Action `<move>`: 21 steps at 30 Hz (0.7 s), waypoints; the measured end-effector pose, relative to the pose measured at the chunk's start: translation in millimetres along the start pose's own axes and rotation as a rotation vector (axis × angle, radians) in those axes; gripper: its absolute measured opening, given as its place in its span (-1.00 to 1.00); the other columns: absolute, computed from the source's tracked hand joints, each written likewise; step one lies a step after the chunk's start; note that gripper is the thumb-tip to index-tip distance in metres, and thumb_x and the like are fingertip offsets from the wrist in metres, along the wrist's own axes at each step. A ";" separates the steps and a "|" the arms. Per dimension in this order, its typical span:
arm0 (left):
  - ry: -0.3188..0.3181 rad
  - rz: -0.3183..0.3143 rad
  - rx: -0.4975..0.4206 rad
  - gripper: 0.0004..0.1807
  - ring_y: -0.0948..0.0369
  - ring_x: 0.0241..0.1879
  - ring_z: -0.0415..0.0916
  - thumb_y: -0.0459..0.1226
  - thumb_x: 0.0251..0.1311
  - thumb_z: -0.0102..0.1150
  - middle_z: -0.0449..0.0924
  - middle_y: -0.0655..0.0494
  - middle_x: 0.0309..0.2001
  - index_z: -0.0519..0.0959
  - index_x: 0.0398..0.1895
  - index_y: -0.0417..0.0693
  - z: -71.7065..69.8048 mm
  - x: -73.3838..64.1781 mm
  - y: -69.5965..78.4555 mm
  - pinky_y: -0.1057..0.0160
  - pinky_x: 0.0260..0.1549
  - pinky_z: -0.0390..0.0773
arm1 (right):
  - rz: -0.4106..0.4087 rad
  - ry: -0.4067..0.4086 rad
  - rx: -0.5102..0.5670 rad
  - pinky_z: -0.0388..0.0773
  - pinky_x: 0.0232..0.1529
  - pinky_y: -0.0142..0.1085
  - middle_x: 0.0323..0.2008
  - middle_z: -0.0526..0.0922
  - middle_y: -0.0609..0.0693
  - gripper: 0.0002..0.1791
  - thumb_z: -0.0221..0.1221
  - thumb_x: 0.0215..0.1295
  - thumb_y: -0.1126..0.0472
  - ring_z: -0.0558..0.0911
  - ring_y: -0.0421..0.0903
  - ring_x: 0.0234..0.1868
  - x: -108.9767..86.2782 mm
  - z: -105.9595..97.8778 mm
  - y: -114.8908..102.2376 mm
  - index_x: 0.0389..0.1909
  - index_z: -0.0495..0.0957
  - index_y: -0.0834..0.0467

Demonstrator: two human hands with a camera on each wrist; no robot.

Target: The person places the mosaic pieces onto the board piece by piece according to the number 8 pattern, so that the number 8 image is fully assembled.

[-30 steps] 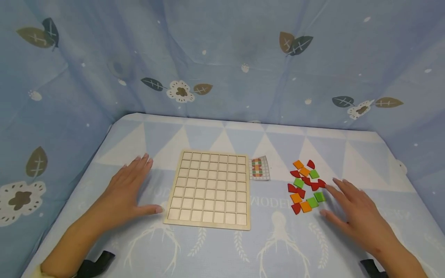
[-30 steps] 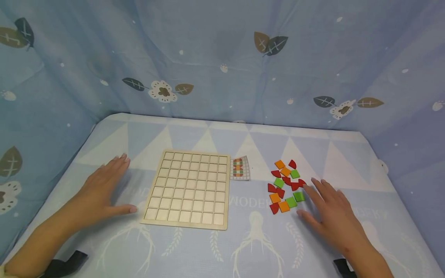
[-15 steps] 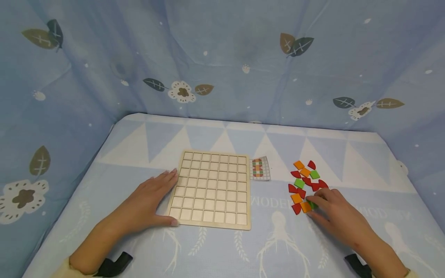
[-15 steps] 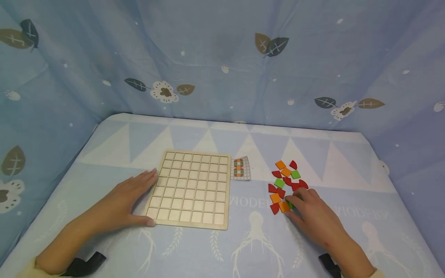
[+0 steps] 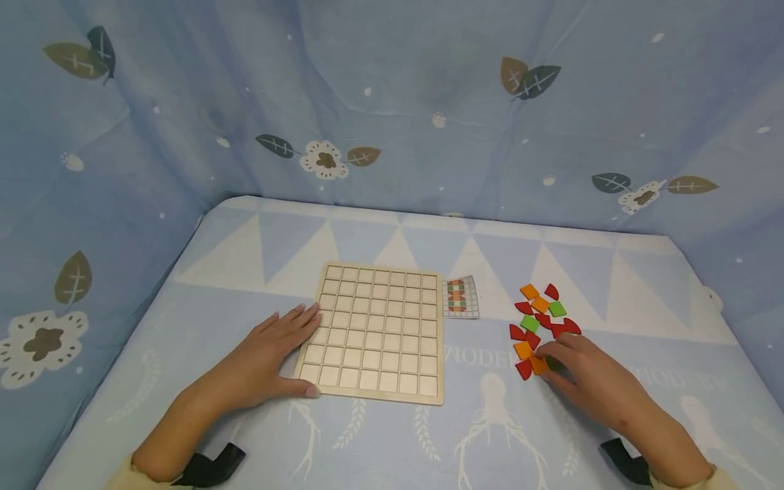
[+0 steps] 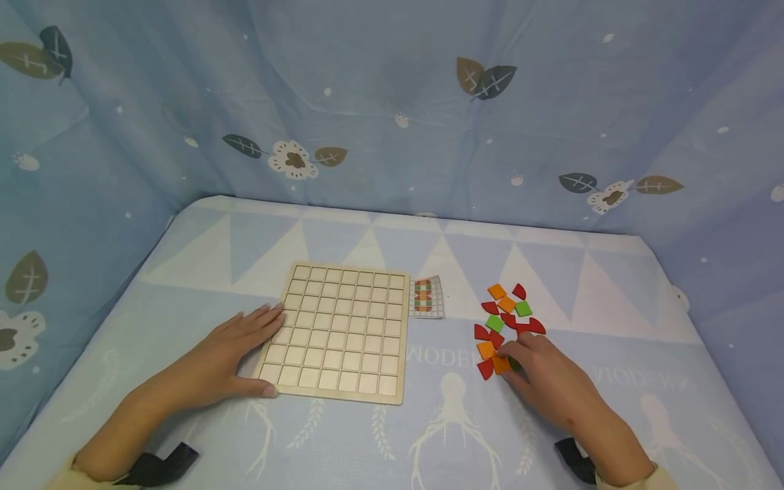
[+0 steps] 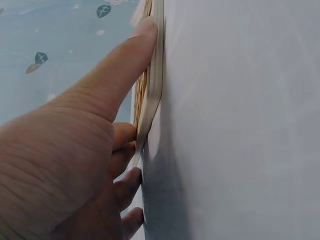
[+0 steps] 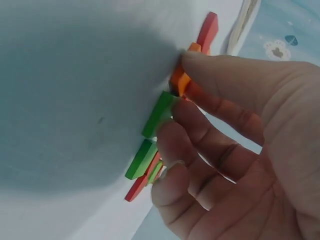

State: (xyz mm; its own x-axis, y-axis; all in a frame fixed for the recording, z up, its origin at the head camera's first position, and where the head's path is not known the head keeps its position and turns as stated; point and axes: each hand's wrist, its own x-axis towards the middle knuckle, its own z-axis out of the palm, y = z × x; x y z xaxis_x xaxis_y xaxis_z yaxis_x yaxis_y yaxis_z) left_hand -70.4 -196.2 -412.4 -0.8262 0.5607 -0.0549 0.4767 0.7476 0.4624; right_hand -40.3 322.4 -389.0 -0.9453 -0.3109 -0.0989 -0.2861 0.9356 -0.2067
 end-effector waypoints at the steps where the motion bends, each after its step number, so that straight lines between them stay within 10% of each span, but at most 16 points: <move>1: -0.001 -0.002 -0.004 0.27 -0.08 0.63 -0.06 0.41 0.03 0.35 0.01 0.03 0.67 0.13 0.67 -0.11 0.7 0.3 -0.5 -0.28 0.51 -0.09 | 0.019 -0.018 0.021 0.70 -0.03 0.02 -0.15 0.64 -0.08 -0.63 0.59 0.08 0.16 0.61 -0.02 -0.11 1.6 0.0 0.5 -0.08 0.73 0.06; 9: 0.026 -0.014 -0.036 0.25 -0.06 0.63 -0.07 0.38 0.01 0.40 -0.02 -0.03 0.68 0.18 0.66 -0.09 5.5 -1.0 -2.2 -0.24 0.53 -0.10 | 0.112 -0.098 0.200 0.43 -0.43 -0.36 -0.45 0.42 -0.12 -0.69 0.54 0.17 0.18 0.43 -0.13 -0.36 7.7 -0.4 8.8 -0.25 0.56 0.11; 21: 0.035 -0.067 -0.054 0.26 -0.02 0.65 -0.12 0.34 0.01 0.44 -0.02 0.06 0.67 0.15 0.66 -0.10 10.3 -4.8 -0.6 -0.16 0.56 -0.12 | -0.028 -0.002 0.217 0.51 -0.41 -0.40 -0.45 0.53 -0.24 -0.81 0.48 0.22 0.30 0.47 -0.24 -0.39 18.6 -17.9 -2.1 -0.23 0.68 0.06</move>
State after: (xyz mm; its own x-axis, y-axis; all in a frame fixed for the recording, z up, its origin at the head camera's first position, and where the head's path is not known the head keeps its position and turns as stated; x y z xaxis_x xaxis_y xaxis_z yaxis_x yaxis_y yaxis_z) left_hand -63.6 -195.7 -421.6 -0.8660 0.4968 -0.0567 0.4041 0.7620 0.5060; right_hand -60.1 317.7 -373.0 -0.9370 -0.3371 -0.0922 -0.2717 0.8686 -0.4144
